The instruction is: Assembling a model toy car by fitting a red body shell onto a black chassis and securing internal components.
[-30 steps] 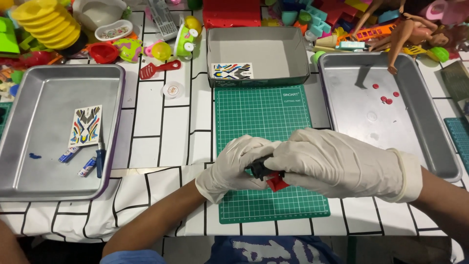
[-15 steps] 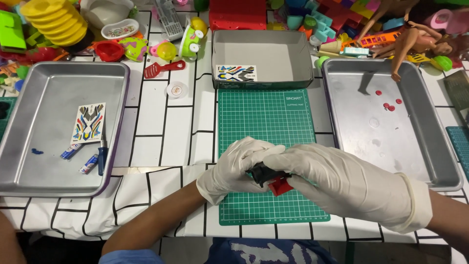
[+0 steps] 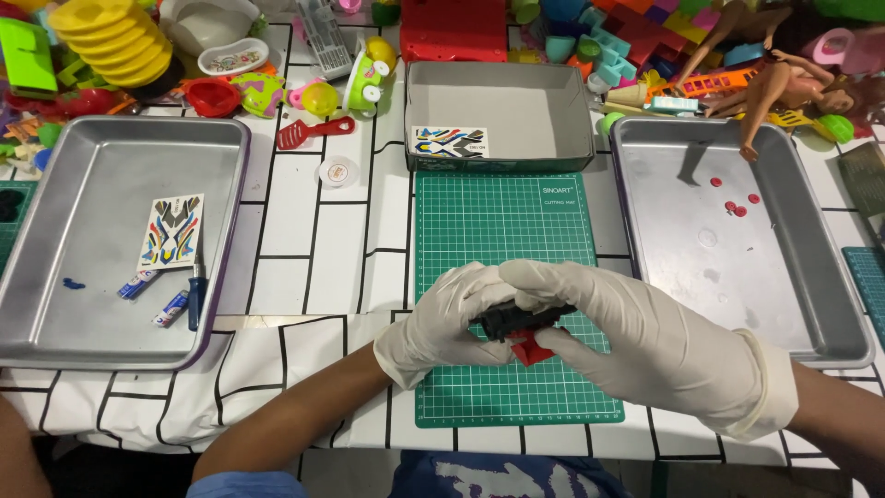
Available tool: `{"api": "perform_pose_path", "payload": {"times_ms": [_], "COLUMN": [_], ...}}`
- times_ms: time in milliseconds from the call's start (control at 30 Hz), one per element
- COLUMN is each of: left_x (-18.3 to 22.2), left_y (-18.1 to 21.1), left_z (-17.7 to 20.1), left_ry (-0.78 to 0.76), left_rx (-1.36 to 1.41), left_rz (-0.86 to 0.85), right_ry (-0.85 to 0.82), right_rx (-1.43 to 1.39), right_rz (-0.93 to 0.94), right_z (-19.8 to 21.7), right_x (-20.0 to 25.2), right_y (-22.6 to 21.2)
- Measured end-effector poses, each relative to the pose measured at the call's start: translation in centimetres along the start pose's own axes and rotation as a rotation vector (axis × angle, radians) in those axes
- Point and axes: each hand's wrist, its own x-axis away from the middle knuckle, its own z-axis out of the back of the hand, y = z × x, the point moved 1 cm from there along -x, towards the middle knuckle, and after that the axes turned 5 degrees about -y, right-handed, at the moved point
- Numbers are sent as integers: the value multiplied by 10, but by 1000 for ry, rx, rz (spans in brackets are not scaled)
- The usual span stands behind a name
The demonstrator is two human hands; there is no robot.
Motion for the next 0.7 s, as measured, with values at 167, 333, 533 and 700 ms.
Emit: {"api": "perform_pose_path", "payload": {"times_ms": [167,333,533,700], "left_x": [-11,-17,-35,-27], "left_y": [10,9,27,-7], "left_z": [8,11,21,6], "left_ry": [-28,-106,-15,344], "left_rx": [-6,164,428,740], "left_rz": [42,70,327,804], "right_ry": [-8,-33,188,441], "right_rx": [75,15,28,-23], "right_rz": [12,-61,-133,-152], "right_z": [-1,4,19,28], "right_x": [0,-2,-8,-14], "right_y": [4,6,2,16]}}
